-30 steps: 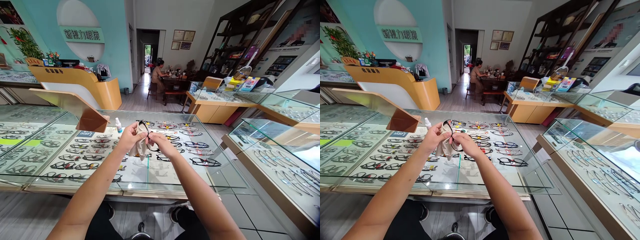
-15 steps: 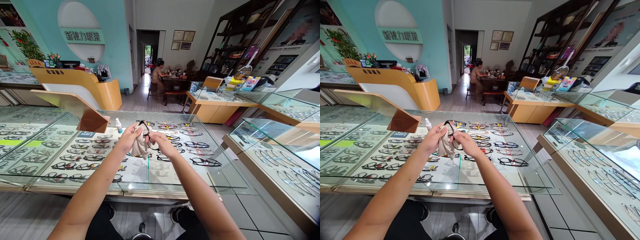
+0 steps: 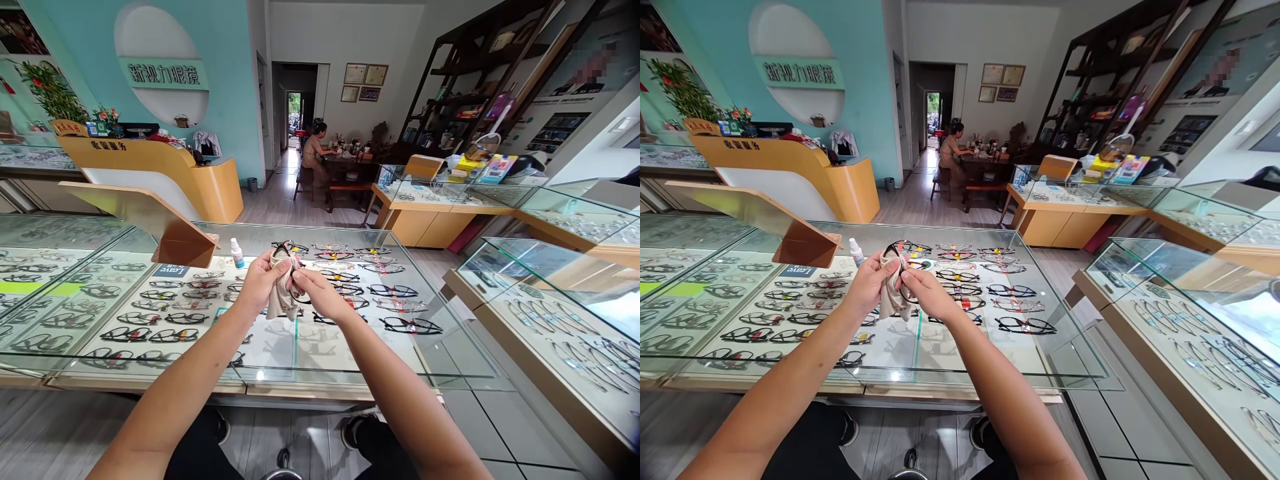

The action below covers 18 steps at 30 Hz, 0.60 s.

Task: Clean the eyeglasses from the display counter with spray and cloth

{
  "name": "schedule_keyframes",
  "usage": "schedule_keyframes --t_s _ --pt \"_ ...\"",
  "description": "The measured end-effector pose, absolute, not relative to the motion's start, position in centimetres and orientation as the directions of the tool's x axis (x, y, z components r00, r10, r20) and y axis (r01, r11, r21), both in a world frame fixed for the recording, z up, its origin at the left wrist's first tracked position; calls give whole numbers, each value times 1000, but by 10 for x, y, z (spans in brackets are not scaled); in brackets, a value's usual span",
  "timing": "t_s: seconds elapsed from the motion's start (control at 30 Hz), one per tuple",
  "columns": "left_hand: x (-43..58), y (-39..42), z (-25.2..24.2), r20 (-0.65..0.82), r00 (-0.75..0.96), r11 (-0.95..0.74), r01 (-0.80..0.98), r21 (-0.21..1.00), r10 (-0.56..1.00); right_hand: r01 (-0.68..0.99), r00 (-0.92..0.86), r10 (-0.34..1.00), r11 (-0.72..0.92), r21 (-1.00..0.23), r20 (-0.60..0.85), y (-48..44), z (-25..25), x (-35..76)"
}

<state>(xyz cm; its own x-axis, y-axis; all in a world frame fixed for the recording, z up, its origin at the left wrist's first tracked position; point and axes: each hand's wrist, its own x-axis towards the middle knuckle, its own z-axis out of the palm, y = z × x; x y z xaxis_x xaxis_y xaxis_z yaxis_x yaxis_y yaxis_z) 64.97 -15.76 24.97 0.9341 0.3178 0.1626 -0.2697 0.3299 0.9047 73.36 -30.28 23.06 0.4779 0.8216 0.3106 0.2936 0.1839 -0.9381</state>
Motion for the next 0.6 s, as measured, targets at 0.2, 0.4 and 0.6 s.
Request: schedule_keyframes --t_s 0.2,0.4,0.6 --pt "649 -148 253 154 937 321 -257 911 313 328 460 831 168 -930 313 -308 237 734" --pt "643 -143 258 207 970 268 -234 935 125 284 480 819 192 -939 313 -315 241 741" --pt "647 -150 250 237 929 220 -304 927 285 361 438 841 158 -919 317 -311 238 733"
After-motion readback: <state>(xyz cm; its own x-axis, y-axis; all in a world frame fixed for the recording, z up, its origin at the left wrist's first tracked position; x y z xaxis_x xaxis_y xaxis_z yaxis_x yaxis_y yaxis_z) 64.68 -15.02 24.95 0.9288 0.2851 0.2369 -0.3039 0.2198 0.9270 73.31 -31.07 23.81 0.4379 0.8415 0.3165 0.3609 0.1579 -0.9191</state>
